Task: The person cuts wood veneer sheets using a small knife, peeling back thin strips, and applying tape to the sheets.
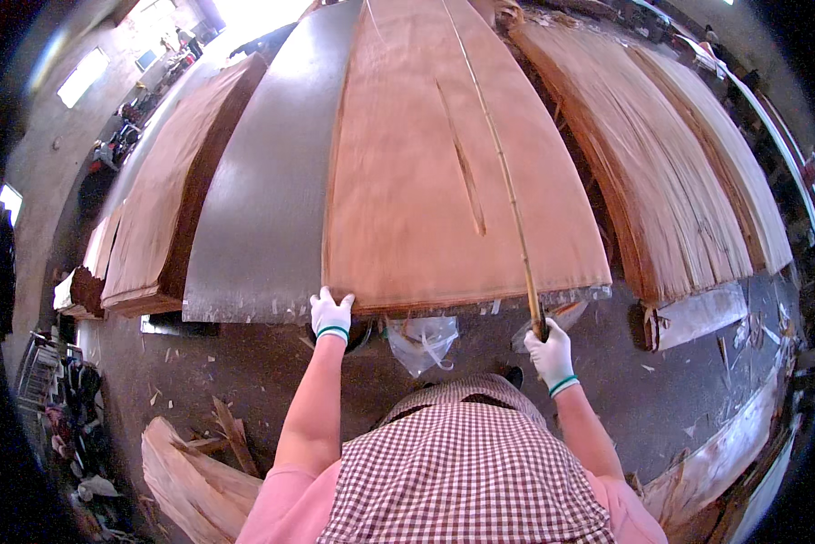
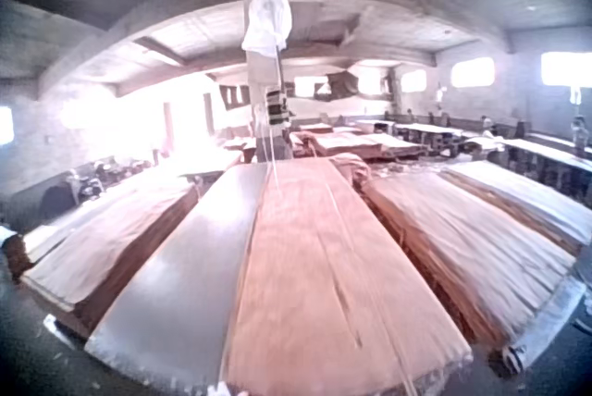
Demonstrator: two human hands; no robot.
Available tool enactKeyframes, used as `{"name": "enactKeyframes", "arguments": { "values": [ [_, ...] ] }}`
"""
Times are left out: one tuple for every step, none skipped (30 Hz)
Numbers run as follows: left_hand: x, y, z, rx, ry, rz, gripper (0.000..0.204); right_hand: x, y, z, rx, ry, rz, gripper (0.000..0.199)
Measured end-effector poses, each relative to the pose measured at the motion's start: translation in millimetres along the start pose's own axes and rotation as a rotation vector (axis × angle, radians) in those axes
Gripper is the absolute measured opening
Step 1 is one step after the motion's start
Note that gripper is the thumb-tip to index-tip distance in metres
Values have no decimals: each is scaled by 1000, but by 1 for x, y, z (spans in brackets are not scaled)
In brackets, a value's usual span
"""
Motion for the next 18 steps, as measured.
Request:
{"name": "enactKeyframes", "arguments": {
  "values": [
    [0,1,-3,12,-33,38,58,-7,-2,-3,43,45,-26,7],
    [2,2,-8,-5,-38,39,53,-13,-5,-6,88,90,-52,8],
    [0,-1,-9,-20,-41,35,47,-18,-10,-7,96,108,-50,8],
    [-3,-5,-10,16,-54,-10,36,-23,-16,-8,104,126,-48,9],
    [-6,-8,-10,-22,-24,-99,30,-29,-22,-9,113,143,-46,10],
    [-10,-10,-10,-28,-25,-124,26,-47,-31,-16,94,93,-24,9],
    [-8,-12,-9,-33,-34,-152,23,-54,-38,-18,106,96,-28,9],
    [-6,-16,-8,-47,-43,-169,21,-61,-44,-19,118,99,-32,9],
    [-5,-18,-7,-58,-53,-180,20,-60,-50,-21,129,100,-30,9],
    [-3,-21,-6,-71,-64,-192,18,-60,-56,-21,151,109,-32,9],
    [-4,-29,-4,-140,-27,-228,16,-60,-60,-21,164,132,-40,9],
    [-16,-34,-1,-203,17,-256,13,-56,-69,-21,166,154,-42,9],
    [-28,-39,3,-265,62,-285,11,-56,-76,-23,168,178,-45,8],
    [-36,-43,5,-280,70,-310,12,-65,-83,-31,181,72,-2,8],
    [-47,-47,10,-302,89,-269,11,-65,-91,-32,171,71,-22,9],
    [-57,-50,13,-323,111,-228,11,-65,-99,-34,158,70,-43,9],
    [-65,-49,14,-341,137,-187,11,-67,-107,-34,140,70,-66,10],
    [-72,-49,15,-379,118,-98,10,-80,-113,-36,124,49,-85,13]
  ]
}}
Point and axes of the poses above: each hand's wrist, its own z-axis away from the middle knuckle, its own y-axis out of the palm, x = y × z, the point moved 7 cm from there along -z, towards the middle knuckle, and after that the axes turned 4 degrees about x, right-handed, at the moved point
